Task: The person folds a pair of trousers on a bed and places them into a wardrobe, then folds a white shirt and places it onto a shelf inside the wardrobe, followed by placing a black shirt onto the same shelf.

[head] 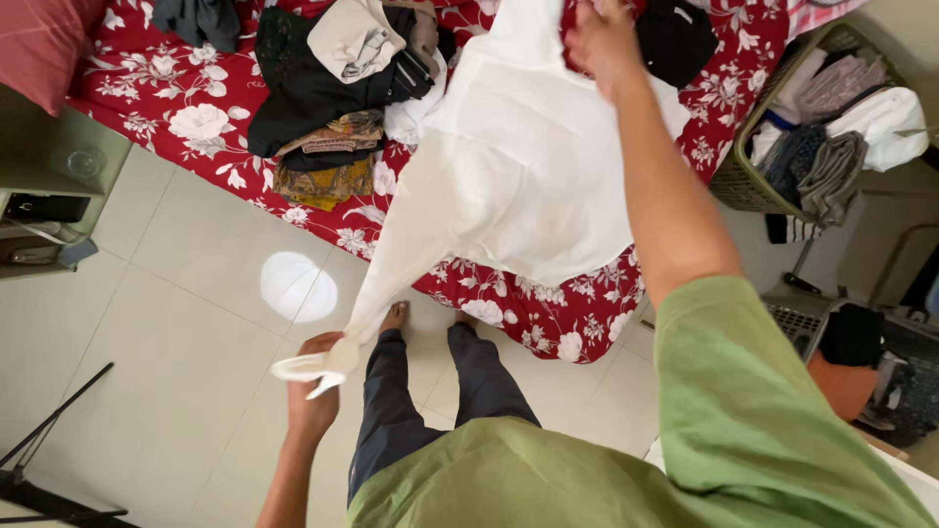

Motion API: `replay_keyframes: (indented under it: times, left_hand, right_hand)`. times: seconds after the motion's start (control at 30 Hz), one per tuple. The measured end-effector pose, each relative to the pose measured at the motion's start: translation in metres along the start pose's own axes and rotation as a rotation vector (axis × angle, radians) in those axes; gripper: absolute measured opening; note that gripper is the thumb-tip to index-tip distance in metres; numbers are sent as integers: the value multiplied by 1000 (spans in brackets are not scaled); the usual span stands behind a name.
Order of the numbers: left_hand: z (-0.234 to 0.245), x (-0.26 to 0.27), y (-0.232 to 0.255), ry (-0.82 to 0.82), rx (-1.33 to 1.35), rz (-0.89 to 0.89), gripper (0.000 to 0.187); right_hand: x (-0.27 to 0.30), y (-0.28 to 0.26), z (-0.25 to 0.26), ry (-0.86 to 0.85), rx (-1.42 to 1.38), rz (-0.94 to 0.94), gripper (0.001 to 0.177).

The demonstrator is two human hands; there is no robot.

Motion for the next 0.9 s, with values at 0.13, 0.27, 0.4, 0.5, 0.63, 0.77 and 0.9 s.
replay_keyframes:
  times: [0.13, 0.27, 0.4, 0.5, 0.63, 0.77, 0.9]
  left_hand:
    - [-37, -35, -71, -49, -12, 185, 36]
    - [-45, -59, -112, -158, -207, 151, 33]
    - [-41, -66, -133, -379, -281, 168, 30]
    - [-42, -83, -151, -479, -335, 121, 30]
    - [-52, -103, -174, -533, -325, 12, 31]
    - [-66, -112, -173, -520, -256, 56, 35]
    - [-81, -130, -170, -411, -107, 36, 34]
  right_hand:
    - [200, 146, -78, -206, -11, -321, 59]
    - [450, 237, -35, -112, 163, -912, 49]
    - [658, 259, 15, 247, -138, -1194, 43]
    - [740, 247, 18, 400, -123, -1292, 43]
    - [761, 233, -8, 415, -182, -1175, 37]
    - [723, 239, -40, 286, -85, -1137, 31]
    - [659, 288, -52, 225, -66, -1034, 30]
Point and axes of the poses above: each hand's wrist, its own x-axis away from the middle knuckle, its own z-axis out of the back of the hand, y = z × x, the point moved 6 cm from there along -x, towards the middle knuckle, and after that the axes turned 1 degree about -x, right-handed, at the moved point
